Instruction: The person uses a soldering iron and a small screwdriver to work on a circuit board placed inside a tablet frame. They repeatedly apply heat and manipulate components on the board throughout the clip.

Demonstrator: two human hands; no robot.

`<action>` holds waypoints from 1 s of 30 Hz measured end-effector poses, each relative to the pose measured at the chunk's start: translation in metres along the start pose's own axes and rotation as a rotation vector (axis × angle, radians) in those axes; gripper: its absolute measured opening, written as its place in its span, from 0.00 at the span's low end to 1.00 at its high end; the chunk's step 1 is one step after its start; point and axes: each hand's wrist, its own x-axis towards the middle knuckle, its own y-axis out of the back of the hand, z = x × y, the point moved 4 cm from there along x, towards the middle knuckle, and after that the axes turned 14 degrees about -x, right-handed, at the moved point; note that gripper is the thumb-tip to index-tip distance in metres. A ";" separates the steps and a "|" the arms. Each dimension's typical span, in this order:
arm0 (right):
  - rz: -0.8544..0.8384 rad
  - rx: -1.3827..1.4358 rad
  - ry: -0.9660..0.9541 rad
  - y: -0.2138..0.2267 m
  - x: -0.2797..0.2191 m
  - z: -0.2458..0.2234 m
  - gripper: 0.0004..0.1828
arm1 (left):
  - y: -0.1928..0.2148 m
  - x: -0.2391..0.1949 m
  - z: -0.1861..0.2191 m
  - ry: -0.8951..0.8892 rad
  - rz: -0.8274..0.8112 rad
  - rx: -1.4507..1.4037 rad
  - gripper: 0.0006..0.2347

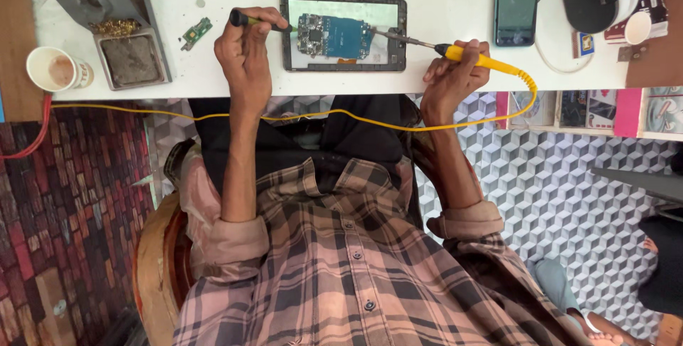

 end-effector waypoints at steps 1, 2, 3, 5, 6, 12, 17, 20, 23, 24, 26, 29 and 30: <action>-0.010 0.010 0.003 0.000 0.000 0.000 0.15 | 0.002 -0.001 -0.002 0.074 0.046 0.019 0.10; -0.020 0.020 0.005 -0.001 -0.001 0.000 0.15 | 0.004 -0.003 -0.004 0.148 0.092 0.038 0.11; -0.030 0.032 0.012 -0.001 -0.001 -0.001 0.15 | 0.006 -0.003 -0.006 0.219 0.135 0.054 0.11; -0.022 -0.013 0.016 -0.002 -0.002 -0.002 0.14 | 0.001 -0.001 0.000 0.083 0.059 -0.007 0.11; -0.018 -0.035 0.020 -0.003 -0.002 -0.003 0.14 | -0.002 0.000 0.003 0.013 0.019 -0.037 0.11; -0.054 -0.108 0.051 -0.009 -0.009 -0.006 0.16 | 0.003 -0.001 0.000 0.179 0.128 0.063 0.10; -0.061 -0.057 0.069 -0.005 -0.007 -0.006 0.16 | -0.002 0.000 -0.001 -0.015 -0.001 -0.007 0.11; -0.073 -0.047 0.077 -0.006 -0.007 -0.008 0.15 | 0.000 -0.001 -0.002 -0.018 -0.009 0.010 0.12; -0.075 -0.064 0.069 -0.008 -0.009 -0.010 0.16 | 0.002 -0.001 -0.002 0.016 0.011 0.040 0.12; -0.074 -0.074 0.065 -0.009 -0.007 -0.010 0.16 | 0.002 0.000 -0.002 0.031 0.021 0.049 0.12; -0.084 -0.075 0.081 -0.011 -0.008 -0.010 0.16 | 0.003 0.000 -0.001 0.061 0.043 0.073 0.12; -0.083 -0.083 0.090 -0.009 -0.009 -0.009 0.16 | 0.003 -0.001 -0.002 0.093 0.056 0.075 0.13; -0.081 -0.085 0.091 -0.008 -0.008 -0.009 0.16 | 0.002 -0.001 -0.002 0.100 0.058 0.072 0.13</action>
